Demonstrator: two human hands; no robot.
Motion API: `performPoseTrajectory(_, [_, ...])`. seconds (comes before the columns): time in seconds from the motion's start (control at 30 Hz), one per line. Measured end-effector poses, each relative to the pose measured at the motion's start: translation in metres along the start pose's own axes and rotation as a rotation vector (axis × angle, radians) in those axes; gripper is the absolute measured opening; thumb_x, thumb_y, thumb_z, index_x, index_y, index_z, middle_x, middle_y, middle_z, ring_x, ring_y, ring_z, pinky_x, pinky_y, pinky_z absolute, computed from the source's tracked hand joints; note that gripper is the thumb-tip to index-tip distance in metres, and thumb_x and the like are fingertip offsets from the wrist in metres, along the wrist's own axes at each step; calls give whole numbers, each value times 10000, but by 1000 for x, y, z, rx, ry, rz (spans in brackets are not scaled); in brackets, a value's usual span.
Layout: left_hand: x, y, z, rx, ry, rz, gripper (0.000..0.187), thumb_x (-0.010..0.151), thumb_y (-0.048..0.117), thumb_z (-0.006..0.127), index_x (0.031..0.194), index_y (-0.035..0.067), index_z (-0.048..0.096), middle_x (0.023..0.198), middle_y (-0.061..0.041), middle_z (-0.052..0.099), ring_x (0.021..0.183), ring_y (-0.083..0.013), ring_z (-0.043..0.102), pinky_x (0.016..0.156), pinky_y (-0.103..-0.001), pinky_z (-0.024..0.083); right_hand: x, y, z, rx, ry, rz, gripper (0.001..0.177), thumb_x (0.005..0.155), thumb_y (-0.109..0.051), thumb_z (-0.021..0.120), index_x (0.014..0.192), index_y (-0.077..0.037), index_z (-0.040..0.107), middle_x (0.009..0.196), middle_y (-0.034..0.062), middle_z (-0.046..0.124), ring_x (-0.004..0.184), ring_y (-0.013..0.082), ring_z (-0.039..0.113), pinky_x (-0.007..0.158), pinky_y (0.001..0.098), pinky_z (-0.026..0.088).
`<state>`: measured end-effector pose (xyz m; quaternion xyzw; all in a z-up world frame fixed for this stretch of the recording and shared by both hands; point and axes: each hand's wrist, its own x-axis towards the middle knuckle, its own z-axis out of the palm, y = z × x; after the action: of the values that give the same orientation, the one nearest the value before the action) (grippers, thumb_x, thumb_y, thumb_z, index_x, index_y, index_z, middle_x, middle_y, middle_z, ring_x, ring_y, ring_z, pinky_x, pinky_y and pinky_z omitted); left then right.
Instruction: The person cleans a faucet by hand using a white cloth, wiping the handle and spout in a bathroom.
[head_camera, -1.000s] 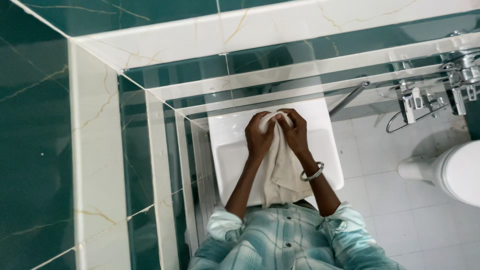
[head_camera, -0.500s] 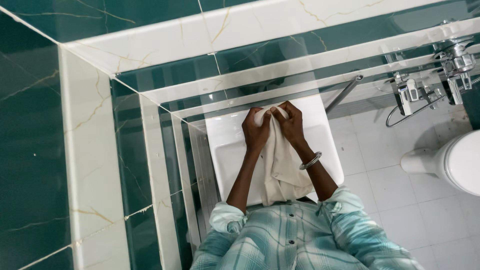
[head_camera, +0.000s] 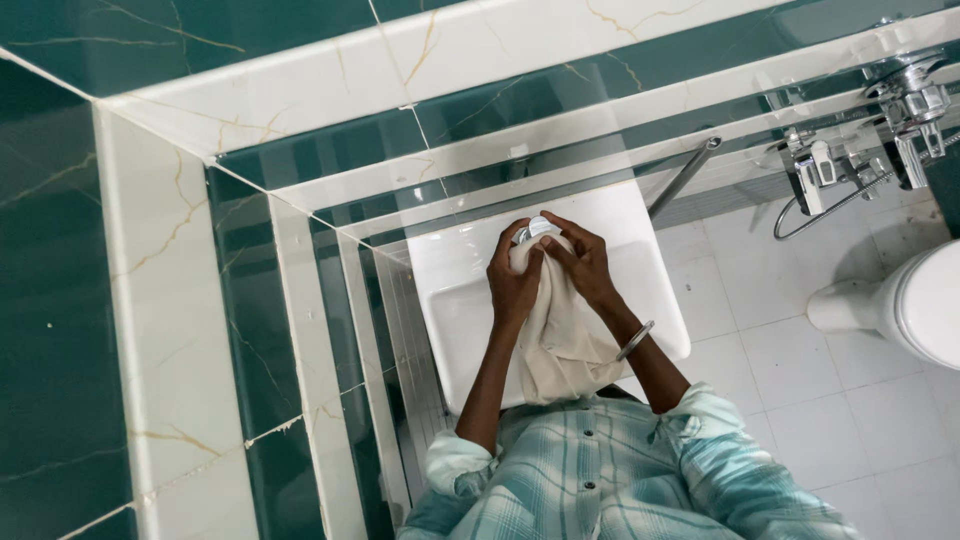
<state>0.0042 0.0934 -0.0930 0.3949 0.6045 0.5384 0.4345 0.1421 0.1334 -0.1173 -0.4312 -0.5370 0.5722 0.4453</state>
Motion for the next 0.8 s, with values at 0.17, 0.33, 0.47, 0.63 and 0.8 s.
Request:
performPoseTrajectory(0.17, [27, -9, 7, 43, 86, 161, 212, 934, 168, 716, 1098, 39, 675, 960, -128, 746, 868, -231, 726, 802, -343, 561, 33, 8, -6, -55, 29, -24, 217, 1022, -183, 715, 1082, 26, 722, 911, 68, 743, 766, 86, 654, 691, 231, 538])
performPoseTrajectory(0.33, [36, -10, 7, 53, 65, 49, 217, 939, 202, 740, 1065, 30, 699, 963, -140, 762, 879, -239, 727, 822, -348, 567, 33, 3, -2, -86, 66, 13, 245, 1020, -212, 715, 1067, 28, 734, 890, 84, 741, 737, 103, 645, 676, 245, 533])
performPoseTrajectory(0.47, [12, -2, 1, 1, -3, 89, 324, 919, 170, 720, 1227, 72, 697, 1146, -135, 749, 1019, -233, 712, 919, -343, 548, 3, -11, -1, -108, 52, 1, 382, 996, -227, 685, 1312, -14, 683, 1093, 82, 755, 971, 97, 678, 855, 232, 537])
performPoseTrajectory(0.63, [-12, 5, -4, -81, -109, 45, 552, 921, 184, 680, 1456, 161, 544, 1210, -102, 712, 1049, -217, 698, 923, -329, 546, -26, -13, 3, 1, 40, 19, 509, 987, -220, 691, 1448, -49, 559, 1221, 70, 728, 1074, 94, 659, 931, 236, 535])
performPoseTrajectory(0.8, [5, -4, 3, -34, -8, 80, 369, 930, 213, 702, 1278, 112, 635, 1054, -117, 743, 946, -240, 711, 851, -355, 564, -6, -5, 1, -77, 149, 108, 373, 983, -190, 725, 1299, -2, 662, 906, 122, 749, 788, 141, 666, 681, 275, 514])
